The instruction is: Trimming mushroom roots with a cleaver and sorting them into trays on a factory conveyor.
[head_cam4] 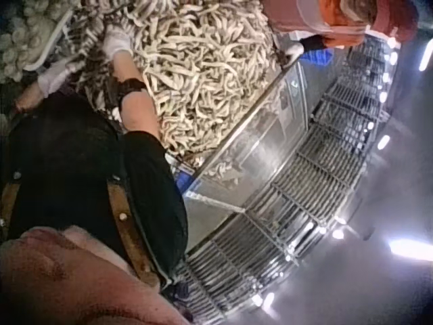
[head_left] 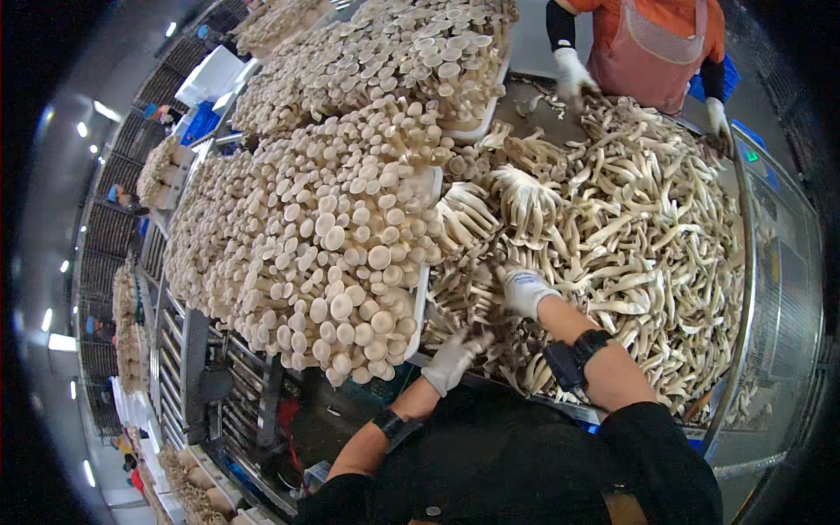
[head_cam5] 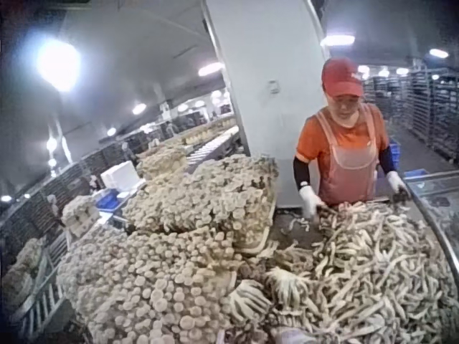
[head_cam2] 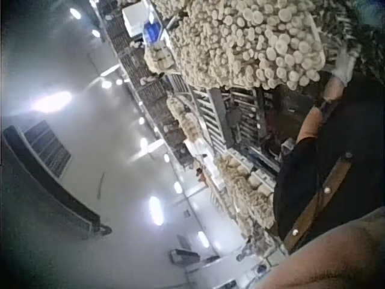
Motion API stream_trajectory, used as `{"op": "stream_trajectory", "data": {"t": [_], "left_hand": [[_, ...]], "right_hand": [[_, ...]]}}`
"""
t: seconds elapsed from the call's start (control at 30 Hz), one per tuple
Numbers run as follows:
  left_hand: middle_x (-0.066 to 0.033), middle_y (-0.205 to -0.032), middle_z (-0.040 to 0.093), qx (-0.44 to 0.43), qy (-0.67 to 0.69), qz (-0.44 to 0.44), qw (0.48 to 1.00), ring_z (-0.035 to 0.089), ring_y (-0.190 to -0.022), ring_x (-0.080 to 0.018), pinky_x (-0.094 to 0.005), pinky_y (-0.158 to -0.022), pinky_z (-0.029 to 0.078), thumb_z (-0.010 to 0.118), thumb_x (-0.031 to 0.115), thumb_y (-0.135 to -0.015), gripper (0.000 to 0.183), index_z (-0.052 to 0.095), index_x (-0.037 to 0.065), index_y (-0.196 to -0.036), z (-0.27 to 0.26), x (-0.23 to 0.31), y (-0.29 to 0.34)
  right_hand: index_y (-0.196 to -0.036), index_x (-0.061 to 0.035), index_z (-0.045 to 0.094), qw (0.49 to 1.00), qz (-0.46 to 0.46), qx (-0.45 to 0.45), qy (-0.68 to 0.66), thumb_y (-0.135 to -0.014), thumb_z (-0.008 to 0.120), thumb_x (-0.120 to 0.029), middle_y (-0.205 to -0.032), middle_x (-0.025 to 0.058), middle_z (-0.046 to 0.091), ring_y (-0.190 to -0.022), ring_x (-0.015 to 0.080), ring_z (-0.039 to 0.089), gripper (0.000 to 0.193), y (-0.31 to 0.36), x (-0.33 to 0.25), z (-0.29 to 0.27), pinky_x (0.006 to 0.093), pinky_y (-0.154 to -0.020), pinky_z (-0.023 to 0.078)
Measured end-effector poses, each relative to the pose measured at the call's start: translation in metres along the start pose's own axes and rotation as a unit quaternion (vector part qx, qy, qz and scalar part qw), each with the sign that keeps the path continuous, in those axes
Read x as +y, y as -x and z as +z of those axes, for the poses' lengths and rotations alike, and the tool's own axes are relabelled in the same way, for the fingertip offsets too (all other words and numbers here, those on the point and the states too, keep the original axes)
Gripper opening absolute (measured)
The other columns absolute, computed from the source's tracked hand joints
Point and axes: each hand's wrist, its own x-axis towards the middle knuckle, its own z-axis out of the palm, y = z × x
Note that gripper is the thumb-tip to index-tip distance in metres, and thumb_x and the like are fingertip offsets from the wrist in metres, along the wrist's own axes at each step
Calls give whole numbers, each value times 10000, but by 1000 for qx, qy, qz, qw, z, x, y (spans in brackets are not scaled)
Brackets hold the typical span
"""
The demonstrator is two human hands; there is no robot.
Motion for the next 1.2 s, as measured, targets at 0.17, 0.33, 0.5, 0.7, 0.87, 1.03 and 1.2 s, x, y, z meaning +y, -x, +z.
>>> {"op": "stream_trajectory", "data": {"t": [0.17,0.33,0.5,0.7,0.87,1.03,1.2], "left_hand": [[-171,-1223,550,-74,-206,149,964,554,-1081,-287,-384,-937,434,503,-47,-809,528,411,60,-1318,-35,-28,-32],[-53,-1040,592,-179,67,120,974,586,-877,-125,-266,-687,502,469,244,-950,266,487,135,-1192,68,1,14],[20,-1052,559,-245,-27,144,958,544,-923,-119,-283,-837,460,613,41,-810,530,425,145,-1295,133,15,25],[-47,-1172,542,-247,46,86,964,522,-1049,-196,-357,-984,389,572,274,-889,434,467,70,-1258,147,7,37],[-85,-1243,518,-286,101,45,952,494,-1125,-250,-418,-1017,364,523,407,-897,555,412,63,-1317,158,14,44],[-96,-1343,451,-313,82,69,944,451,-1211,-256,-430,-1026,361,496,359,-921,537,371,61,-1350,174,17,58],[-130,-1263,519,-270,90,86,955,521,-1138,-252,-388,-976,425,525,268,-923,455,422,27,-1296,165,16,49]], "right_hand": [[-1305,-26,378,988,49,-129,-63,-684,734,-210,-1092,234,554,-1047,369,533,739,8,1,-1,388,-913,427],[-1248,10,409,746,-4,193,-638,-684,753,-147,-1201,158,517,-1081,283,533,679,89,8,-20,355,-918,432],[-1247,20,432,945,-136,218,-204,-780,644,-49,-1178,124,535,-1083,231,515,517,135,16,-38,328,-951,400],[-1262,3,426,962,36,210,-173,-803,609,-252,-1171,238,519,-1126,358,487,556,178,3,-51,390,-962,377],[-1257,-41,486,868,4,288,-404,-832,523,-136,-1151,185,574,-1016,230,583,437,210,8,-41,320,-864,476],[-1161,19,516,780,7,425,-460,-786,661,-180,-1046,214,591,-903,230,598,448,212,19,-41,333,-760,498],[-972,-5,534,851,122,357,-366,-736,682,-33,-930,132,608,-816,213,617,280,190,-36,-61,305,-709,507]]}}
